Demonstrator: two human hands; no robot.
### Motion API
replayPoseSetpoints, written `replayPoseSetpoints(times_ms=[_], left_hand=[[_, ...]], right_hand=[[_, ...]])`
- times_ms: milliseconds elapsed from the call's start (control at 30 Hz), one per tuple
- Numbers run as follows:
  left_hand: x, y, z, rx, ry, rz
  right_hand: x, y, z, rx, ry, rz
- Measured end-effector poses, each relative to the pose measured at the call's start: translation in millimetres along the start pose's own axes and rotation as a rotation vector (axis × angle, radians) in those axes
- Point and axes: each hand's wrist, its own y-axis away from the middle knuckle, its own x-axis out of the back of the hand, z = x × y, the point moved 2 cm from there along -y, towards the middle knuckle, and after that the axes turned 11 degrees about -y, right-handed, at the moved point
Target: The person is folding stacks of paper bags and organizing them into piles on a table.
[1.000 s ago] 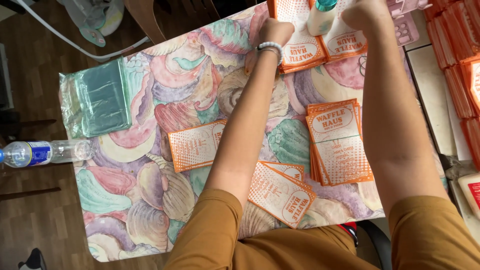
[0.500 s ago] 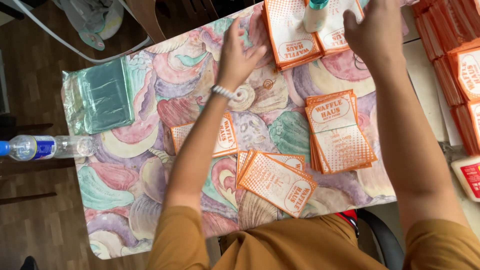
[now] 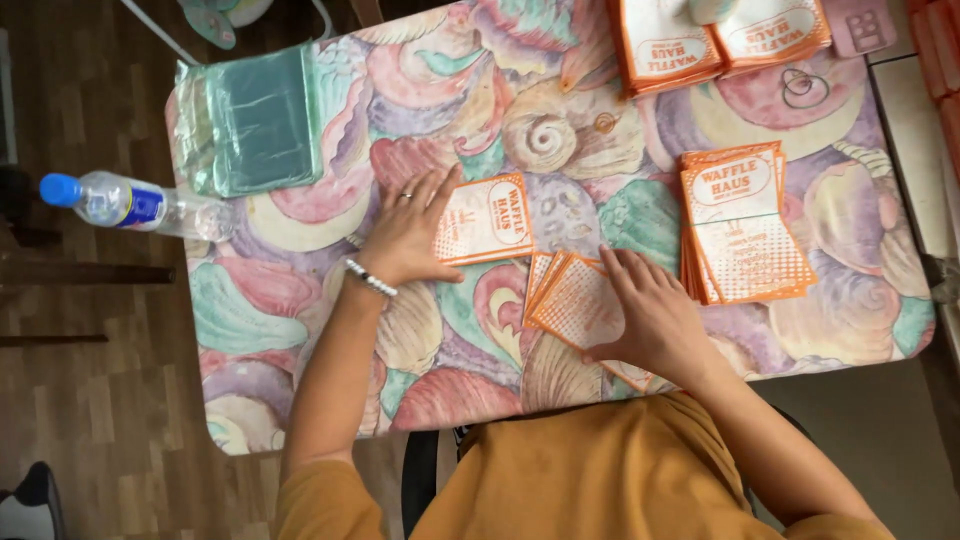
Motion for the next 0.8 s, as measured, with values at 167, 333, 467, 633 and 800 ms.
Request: replayPoseSetpoints(times_ms=[167,333,467,633,800], left_hand=[[-13,0,-2,0.024,-0.077,0.022],[-21,1,-1,0.038,-0.092,0.054],[-28,-2,-1,0.074,-0.083,0.042],[-22,3,1,0.054,-0.073,0.067],[-21,5,1,0.04,-0.049,0.084]], right_hand=[[-11,-9,1,-0.022,0.291,-0.018],[-20,-20,10,-0.062,0.327,-0.058],[-18,-23,7,-0.132,0.242,-0.137],[-4,-19,-6,-0.17,0.047,-0.2],[21,-7,-4,-0.216,-0.167,-0.087]])
